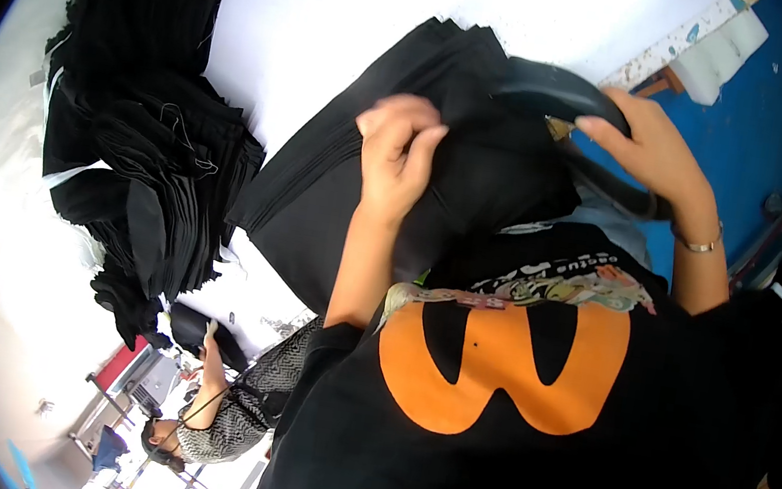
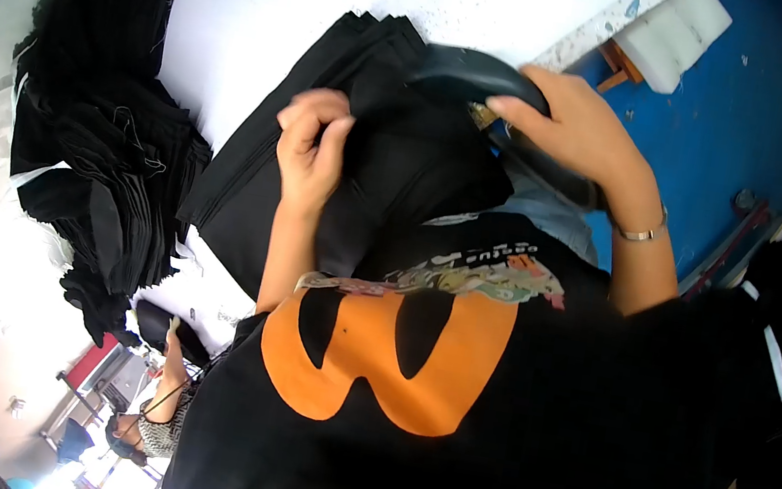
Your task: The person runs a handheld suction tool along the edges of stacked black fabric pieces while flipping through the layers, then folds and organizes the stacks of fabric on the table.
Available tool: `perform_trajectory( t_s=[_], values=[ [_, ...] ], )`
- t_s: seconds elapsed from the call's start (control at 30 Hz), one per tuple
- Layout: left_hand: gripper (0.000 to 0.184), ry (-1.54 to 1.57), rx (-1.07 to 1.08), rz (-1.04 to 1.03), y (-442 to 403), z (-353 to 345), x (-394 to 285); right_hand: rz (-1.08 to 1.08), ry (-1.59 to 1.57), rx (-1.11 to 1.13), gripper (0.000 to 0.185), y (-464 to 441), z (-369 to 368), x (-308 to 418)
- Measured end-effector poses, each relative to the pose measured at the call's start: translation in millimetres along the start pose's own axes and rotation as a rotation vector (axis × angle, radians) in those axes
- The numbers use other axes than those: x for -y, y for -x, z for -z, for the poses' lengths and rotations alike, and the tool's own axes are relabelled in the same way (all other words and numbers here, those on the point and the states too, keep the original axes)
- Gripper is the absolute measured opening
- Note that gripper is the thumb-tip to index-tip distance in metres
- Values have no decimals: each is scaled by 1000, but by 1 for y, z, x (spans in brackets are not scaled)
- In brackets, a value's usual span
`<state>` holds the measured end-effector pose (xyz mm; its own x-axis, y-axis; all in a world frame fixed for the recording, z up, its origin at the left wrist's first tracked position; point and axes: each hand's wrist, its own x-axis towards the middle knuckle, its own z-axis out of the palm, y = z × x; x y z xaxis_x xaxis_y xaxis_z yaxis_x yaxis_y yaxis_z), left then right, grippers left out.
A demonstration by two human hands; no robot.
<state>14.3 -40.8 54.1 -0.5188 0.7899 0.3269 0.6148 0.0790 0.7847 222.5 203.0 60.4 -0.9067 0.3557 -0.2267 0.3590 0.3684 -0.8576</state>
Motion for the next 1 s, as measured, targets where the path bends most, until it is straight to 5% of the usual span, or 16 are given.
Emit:
perform_trajectory(
  t_s=[0.03,0.07,0.13,0.2,0.27,0.4,0.63,1.0],
  values=[
    [7,156,217,258,8,16,-3,-82,-19,66,47,1,5,9],
    [10,444,200,627,11,16,-9,-89,35,88,48,-5,7,24],
    [10,-235,-47,450,-3,-10,-11,31,121,-69,48,-19,-9,35],
    [21,-566,-118,35,-10,-26,11,69,132,-164,47,-23,-29,30],
    [36,-584,-240,59,0,-38,17,22,183,-97,48,-11,-22,31],
    [33,-569,-249,44,4,-30,10,-187,59,57,40,3,-2,33],
    [30,-553,-284,-6,7,-32,5,-28,148,-90,43,-1,-14,35],
    [26,-586,-220,21,3,-30,4,-62,330,-58,57,9,-10,49]
  ],
)
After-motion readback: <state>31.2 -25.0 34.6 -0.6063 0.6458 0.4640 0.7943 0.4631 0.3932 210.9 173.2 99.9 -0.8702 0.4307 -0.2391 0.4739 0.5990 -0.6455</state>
